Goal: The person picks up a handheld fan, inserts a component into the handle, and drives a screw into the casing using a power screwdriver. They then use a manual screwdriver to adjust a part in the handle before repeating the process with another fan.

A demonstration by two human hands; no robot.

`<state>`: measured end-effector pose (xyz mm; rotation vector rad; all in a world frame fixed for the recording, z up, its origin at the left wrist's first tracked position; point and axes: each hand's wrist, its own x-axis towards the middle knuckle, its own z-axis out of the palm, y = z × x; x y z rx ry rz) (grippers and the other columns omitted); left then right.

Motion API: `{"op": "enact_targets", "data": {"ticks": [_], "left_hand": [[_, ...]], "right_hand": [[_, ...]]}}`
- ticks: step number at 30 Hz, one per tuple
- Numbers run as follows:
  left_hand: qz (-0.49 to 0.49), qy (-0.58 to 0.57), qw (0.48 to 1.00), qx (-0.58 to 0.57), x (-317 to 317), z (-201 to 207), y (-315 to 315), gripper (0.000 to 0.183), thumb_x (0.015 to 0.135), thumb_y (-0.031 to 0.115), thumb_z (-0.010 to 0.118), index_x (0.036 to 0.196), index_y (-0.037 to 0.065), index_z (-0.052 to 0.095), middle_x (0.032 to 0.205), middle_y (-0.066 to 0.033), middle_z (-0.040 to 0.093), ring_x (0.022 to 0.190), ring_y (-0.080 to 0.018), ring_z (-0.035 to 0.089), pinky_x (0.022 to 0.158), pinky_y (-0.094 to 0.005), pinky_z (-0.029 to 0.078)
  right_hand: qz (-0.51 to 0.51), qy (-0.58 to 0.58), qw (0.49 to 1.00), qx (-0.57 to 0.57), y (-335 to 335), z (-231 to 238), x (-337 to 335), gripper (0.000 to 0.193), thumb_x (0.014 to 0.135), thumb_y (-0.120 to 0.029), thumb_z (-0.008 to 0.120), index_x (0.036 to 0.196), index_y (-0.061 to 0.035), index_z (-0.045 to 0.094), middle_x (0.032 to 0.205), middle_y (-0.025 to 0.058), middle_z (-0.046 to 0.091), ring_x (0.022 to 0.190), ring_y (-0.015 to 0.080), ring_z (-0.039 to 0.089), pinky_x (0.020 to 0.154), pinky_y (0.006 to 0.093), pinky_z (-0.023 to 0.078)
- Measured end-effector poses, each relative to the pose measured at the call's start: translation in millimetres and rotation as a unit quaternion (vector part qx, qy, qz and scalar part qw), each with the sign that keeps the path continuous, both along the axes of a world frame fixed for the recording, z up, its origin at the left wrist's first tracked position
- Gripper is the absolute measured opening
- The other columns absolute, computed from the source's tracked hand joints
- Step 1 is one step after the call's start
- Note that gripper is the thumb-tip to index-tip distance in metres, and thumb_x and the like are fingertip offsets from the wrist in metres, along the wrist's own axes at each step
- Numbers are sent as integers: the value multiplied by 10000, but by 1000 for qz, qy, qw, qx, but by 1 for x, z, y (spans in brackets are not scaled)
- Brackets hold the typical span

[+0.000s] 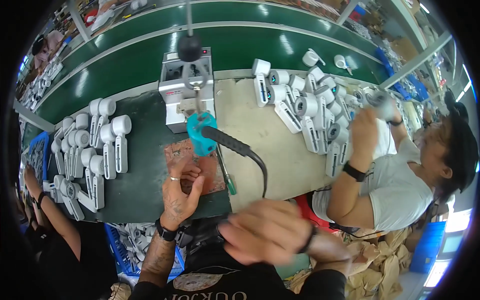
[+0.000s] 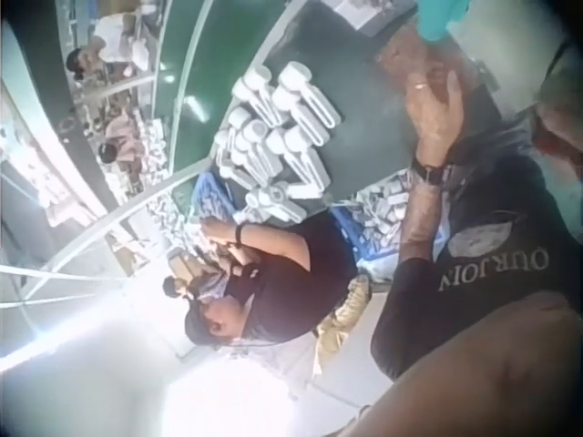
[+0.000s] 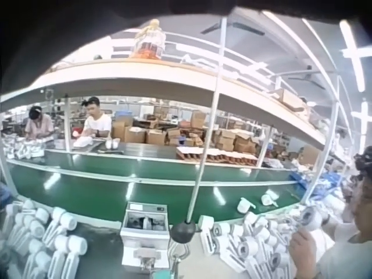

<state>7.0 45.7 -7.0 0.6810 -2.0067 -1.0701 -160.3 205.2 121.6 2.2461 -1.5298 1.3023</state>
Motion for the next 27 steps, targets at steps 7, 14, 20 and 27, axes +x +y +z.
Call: {"op": "enact_targets", "data": {"ticks": [7, 14, 20, 27], "left_hand": [[2, -72, 997, -36, 7, 8, 2, 358, 910, 80, 706, 1252, 28, 616, 985, -131, 691, 852, -238, 695, 772, -324, 561], [6, 33, 987, 156, -7, 24, -5, 218, 982, 96, 634, 1173, -10, 629, 1026, -122, 718, 900, -170, 694, 807, -314, 547], [-81, -141, 981, -103, -107, 60, 0, 187, 897, 200, 728, 875, 22, 675, 834, -168, 682, 818, -274, 692, 758, -340, 524], [-29, -331, 920, -209, -176, 18, 13, 371, 883, 454, 679, 872, 82, 674, 823, -150, 684, 778, -346, 680, 705, -490, 520]], "right_hand": [[-133, -473, 870, -36, -113, -56, 30, 531, 866, -202, 785, 1294, 15, 559, 1081, 108, 676, 1133, 294, 609, 1006, 442, 458], [-92, -415, 899, 107, -76, -65, -4, 303, 948, -130, 681, 1216, -21, 592, 1065, 62, 664, 961, 161, 644, 838, 327, 509], [-138, -519, 842, 57, 3, -59, -18, 459, 906, -203, 713, 1282, -5, 538, 1149, 101, 611, 908, 176, 603, 787, 325, 488], [-216, -524, 821, 65, 37, -56, -25, 571, 881, -293, 734, 1292, 44, 526, 940, 92, 628, 877, 175, 589, 799, 315, 464]]}}
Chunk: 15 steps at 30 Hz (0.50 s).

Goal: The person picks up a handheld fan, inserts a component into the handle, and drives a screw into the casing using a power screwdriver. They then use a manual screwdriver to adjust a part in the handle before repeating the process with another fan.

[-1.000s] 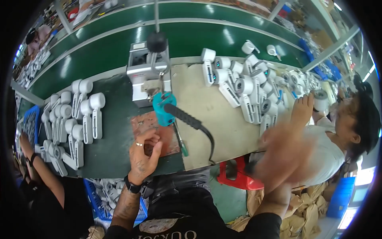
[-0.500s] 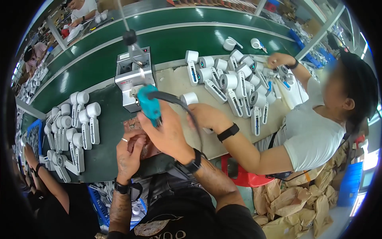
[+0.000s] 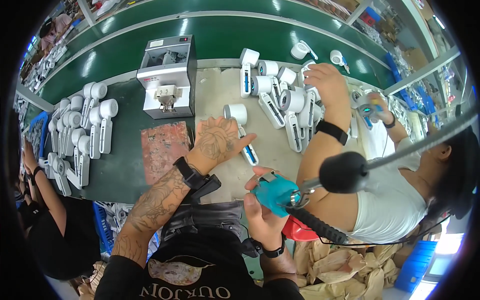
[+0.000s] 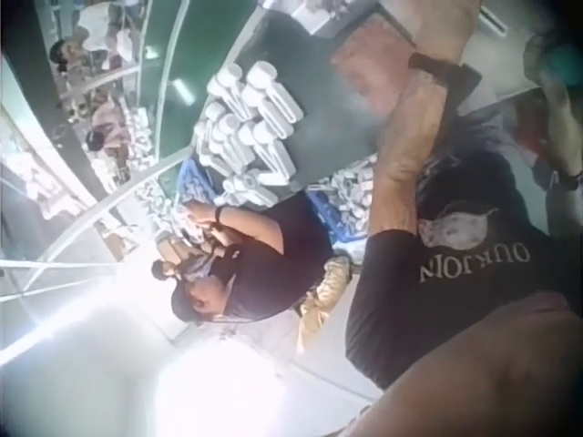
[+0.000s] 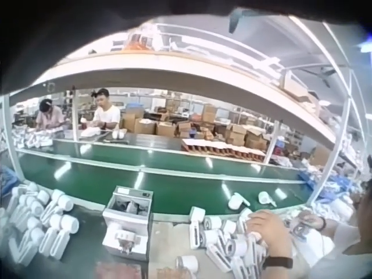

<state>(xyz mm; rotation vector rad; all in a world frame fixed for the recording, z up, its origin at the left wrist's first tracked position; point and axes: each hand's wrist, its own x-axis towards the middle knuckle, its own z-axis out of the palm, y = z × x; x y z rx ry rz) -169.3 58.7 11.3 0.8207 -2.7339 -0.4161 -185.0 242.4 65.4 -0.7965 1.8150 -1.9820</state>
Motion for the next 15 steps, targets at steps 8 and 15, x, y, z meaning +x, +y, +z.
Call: {"op": "enact_targets", "data": {"ticks": [8, 15], "left_hand": [[-76, 238, 963, 102, 63, 30, -5, 269, 774, 194, 765, 939, 26, 635, 844, -120, 575, 781, -343, 628, 664, -438, 521], [-84, 189, 972, 111, 144, 19, -25, 236, 783, 115, 797, 986, 39, 704, 930, -83, 672, 836, -295, 680, 746, -385, 553]], "right_hand": [[63, 45, 997, 24, -16, 1, -4, 623, 917, -475, 703, 1205, 57, 555, 933, 97, 610, 845, 183, 598, 720, 298, 462], [135, 41, 989, -33, -50, -6, 6, 575, 977, -535, 613, 1050, 24, 497, 833, 89, 537, 746, 234, 604, 646, 339, 474]]}}
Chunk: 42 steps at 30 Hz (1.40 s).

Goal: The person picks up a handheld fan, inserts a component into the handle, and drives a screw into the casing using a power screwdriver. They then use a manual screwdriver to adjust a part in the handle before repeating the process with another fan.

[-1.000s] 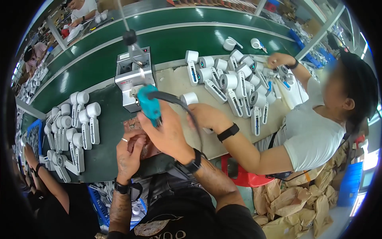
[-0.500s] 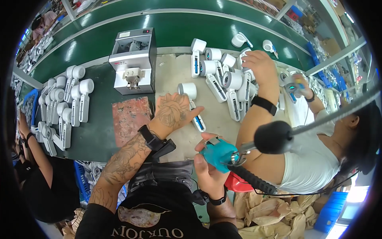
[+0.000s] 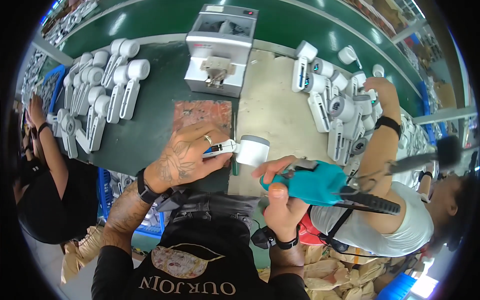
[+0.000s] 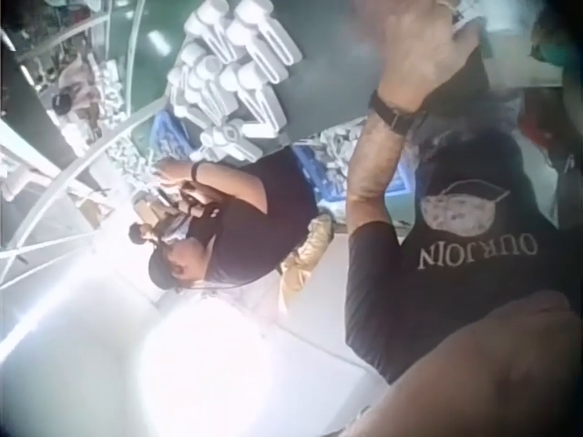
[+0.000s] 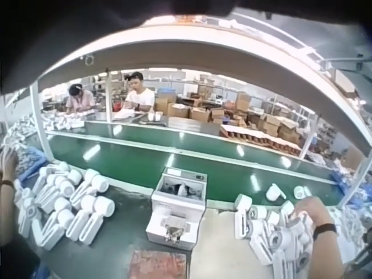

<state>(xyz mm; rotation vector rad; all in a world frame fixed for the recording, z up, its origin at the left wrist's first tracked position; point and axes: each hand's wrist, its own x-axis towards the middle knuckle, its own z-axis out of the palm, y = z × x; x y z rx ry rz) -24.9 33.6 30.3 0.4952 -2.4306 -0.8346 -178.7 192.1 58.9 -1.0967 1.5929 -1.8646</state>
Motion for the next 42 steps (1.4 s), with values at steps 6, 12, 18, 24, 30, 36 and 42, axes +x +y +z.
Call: {"op": "enact_targets", "data": {"ticks": [6, 12, 18, 24, 30, 36, 42], "left_hand": [[12, 31, 999, 6, 24, -19, -6, 323, 763, 155, 830, 1046, 70, 698, 1009, -70, 674, 944, -296, 673, 805, -396, 554], [17, 89, 996, -13, 28, -31, -8, 401, 732, 190, 848, 1078, 75, 680, 1025, -71, 665, 951, -297, 662, 822, -412, 550], [18, 98, 995, -14, 28, -32, -7, 428, 705, 193, 852, 1060, 57, 655, 1019, -81, 651, 961, -292, 646, 829, -405, 543], [23, 87, 996, -17, 26, -32, -8, 427, 694, 197, 854, 1049, 58, 661, 1013, -77, 648, 937, -290, 639, 815, -394, 537], [17, 87, 996, -14, 24, -33, -10, 420, 698, 212, 852, 1040, 54, 668, 998, -82, 649, 912, -286, 637, 794, -393, 534], [19, 92, 995, -17, 23, -29, -10, 371, 719, 224, 841, 999, 44, 676, 964, -85, 654, 888, -293, 635, 767, -407, 534], [15, 94, 995, -27, 25, -30, -10, 387, 724, 210, 839, 1029, 45, 666, 992, -88, 654, 887, -296, 630, 765, -410, 531]], "right_hand": [[14, -29, 999, -43, -41, 10, 27, 770, 897, -726, 582, 1141, 1, 513, 695, 23, 480, 588, 171, 485, 566, 319, 395], [77, -108, 986, -98, -80, 4, 41, 768, 846, -653, 688, 1155, 27, 511, 720, 59, 541, 632, 192, 571, 579, 325, 475], [31, -17, 997, -63, -87, 3, 48, 749, 912, -745, 520, 1149, -35, 527, 671, 24, 473, 558, 161, 452, 550, 319, 379], [55, -30, 995, -71, -87, 0, 43, 747, 906, -750, 524, 1152, -45, 534, 655, 20, 469, 559, 160, 450, 543, 319, 372], [65, -43, 994, -75, -88, -2, 40, 755, 898, -752, 537, 1154, -42, 533, 657, 22, 474, 568, 163, 458, 541, 323, 382], [107, -127, 979, -115, -86, -1, 37, 734, 855, -588, 736, 1163, 40, 513, 725, 63, 563, 633, 194, 578, 578, 339, 482], [88, -106, 985, -107, -87, -1, 40, 765, 849, -582, 753, 1184, 59, 507, 728, 68, 572, 629, 195, 580, 575, 341, 487]]}}
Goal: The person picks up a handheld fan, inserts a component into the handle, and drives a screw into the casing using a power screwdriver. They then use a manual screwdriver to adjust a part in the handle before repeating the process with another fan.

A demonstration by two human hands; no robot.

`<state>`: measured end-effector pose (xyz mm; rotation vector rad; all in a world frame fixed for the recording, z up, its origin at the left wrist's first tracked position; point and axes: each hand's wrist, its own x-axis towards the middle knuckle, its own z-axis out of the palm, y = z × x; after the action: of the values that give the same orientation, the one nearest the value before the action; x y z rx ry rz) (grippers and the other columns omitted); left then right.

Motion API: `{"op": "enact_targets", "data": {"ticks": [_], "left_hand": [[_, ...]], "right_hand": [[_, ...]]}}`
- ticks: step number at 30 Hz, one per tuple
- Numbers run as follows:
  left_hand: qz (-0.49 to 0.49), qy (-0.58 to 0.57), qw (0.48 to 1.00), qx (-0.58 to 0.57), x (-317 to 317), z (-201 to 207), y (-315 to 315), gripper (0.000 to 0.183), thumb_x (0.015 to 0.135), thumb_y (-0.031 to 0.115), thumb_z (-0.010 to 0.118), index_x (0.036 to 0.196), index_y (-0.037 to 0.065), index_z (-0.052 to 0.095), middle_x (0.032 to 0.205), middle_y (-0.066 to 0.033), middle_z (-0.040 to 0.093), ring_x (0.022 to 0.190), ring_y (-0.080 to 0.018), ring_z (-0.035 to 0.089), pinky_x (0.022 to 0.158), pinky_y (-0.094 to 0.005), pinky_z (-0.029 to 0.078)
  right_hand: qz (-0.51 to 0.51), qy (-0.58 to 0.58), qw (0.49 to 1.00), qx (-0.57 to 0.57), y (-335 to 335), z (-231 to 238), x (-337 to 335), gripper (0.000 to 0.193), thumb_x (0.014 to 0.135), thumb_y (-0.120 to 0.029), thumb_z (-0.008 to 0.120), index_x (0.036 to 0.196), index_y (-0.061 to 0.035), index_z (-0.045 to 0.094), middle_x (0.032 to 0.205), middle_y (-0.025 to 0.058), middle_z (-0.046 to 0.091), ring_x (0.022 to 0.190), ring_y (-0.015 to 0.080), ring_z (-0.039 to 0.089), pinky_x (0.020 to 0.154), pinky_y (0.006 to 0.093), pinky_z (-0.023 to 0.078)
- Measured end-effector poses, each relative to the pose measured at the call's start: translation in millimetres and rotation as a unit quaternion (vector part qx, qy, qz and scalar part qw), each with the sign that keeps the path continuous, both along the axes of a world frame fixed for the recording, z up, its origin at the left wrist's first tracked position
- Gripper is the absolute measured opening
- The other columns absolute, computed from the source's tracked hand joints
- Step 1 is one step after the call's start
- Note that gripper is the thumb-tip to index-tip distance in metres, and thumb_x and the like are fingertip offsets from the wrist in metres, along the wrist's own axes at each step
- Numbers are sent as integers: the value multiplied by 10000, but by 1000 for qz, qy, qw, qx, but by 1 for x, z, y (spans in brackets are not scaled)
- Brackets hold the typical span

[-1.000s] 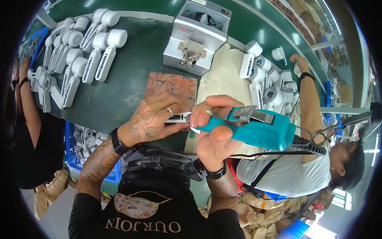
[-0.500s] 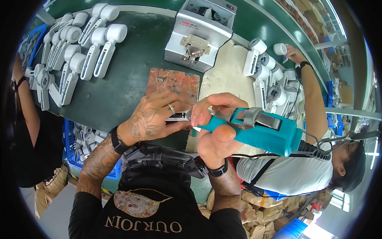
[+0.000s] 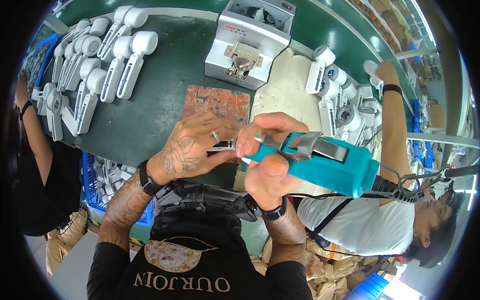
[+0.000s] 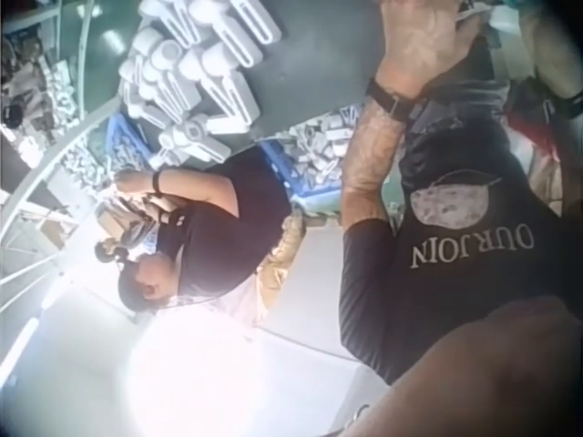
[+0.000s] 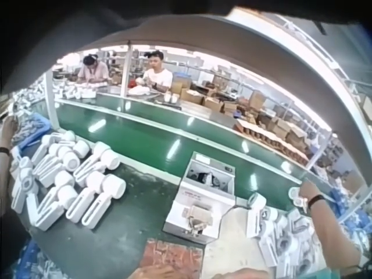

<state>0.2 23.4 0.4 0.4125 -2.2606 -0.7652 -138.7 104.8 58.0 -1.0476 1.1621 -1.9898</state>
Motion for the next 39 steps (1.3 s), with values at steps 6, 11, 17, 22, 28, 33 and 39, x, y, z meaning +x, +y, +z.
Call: {"op": "enact_targets", "data": {"ticks": [6, 11, 17, 22, 28, 33, 39], "left_hand": [[-2, -5, 1000, -12, 1, -4, 0, 399, 711, 185, 842, 1018, 59, 621, 992, -93, 601, 892, -299, 614, 755, -421, 519], [-21, 10, 999, -27, 2, -4, -2, 357, 703, 157, 843, 920, 63, 575, 958, -96, 549, 860, -317, 602, 729, -426, 504], [-48, 25, 996, 71, -1, -5, -2, 322, 710, 125, 837, 856, 61, 557, 972, -106, 564, 879, -331, 611, 723, -426, 506], [-56, 12, 995, 78, 1, -4, -4, 312, 723, 115, 837, 851, 70, 555, 982, -102, 578, 906, -330, 627, 733, -429, 514], [-62, 21, 995, 72, 0, -1, -6, 317, 734, 147, 845, 895, 72, 583, 985, -90, 612, 922, -328, 632, 748, -427, 523], [-10, 5, 998, 56, -1, -2, 2, 337, 751, 183, 834, 1016, 59, 667, 1030, -105, 636, 935, -334, 629, 773, -430, 537], [-15, -41, 996, 73, 1, 4, -3, 335, 765, 229, 821, 1031, 56, 714, 1069, -108, 649, 1011, -345, 611, 840, -450, 520]], "right_hand": [[32, -3, 999, -13, -1, -2, -5, 756, 857, -544, 773, 1193, 87, 526, 721, 85, 597, 620, 195, 579, 576, 340, 489], [30, -11, 999, -22, -3, -4, -5, 754, 848, -531, 785, 1177, 102, 544, 712, 85, 600, 614, 194, 581, 570, 339, 486], [38, -25, 999, -25, -4, -4, -7, 756, 835, -518, 799, 1171, 113, 551, 710, 82, 603, 607, 191, 581, 563, 336, 479], [-1, 52, 998, 32, -6, 0, -3, 821, 874, -732, 602, 1162, 32, 520, 644, 22, 487, 535, 158, 490, 515, 327, 437], [23, 58, 997, 37, -4, -1, -6, 813, 874, -716, 625, 1161, 37, 520, 646, 29, 501, 555, 166, 510, 519, 331, 443], [19, 51, 998, 33, -2, -3, -5, 796, 878, -699, 639, 1165, 34, 524, 643, 34, 498, 560, 179, 516, 518, 336, 442], [7, 70, 997, 36, -4, 12, -1, 678, 902, -685, 617, 1042, -29, 517, 670, 47, 498, 563, 194, 518, 516, 347, 438]]}}
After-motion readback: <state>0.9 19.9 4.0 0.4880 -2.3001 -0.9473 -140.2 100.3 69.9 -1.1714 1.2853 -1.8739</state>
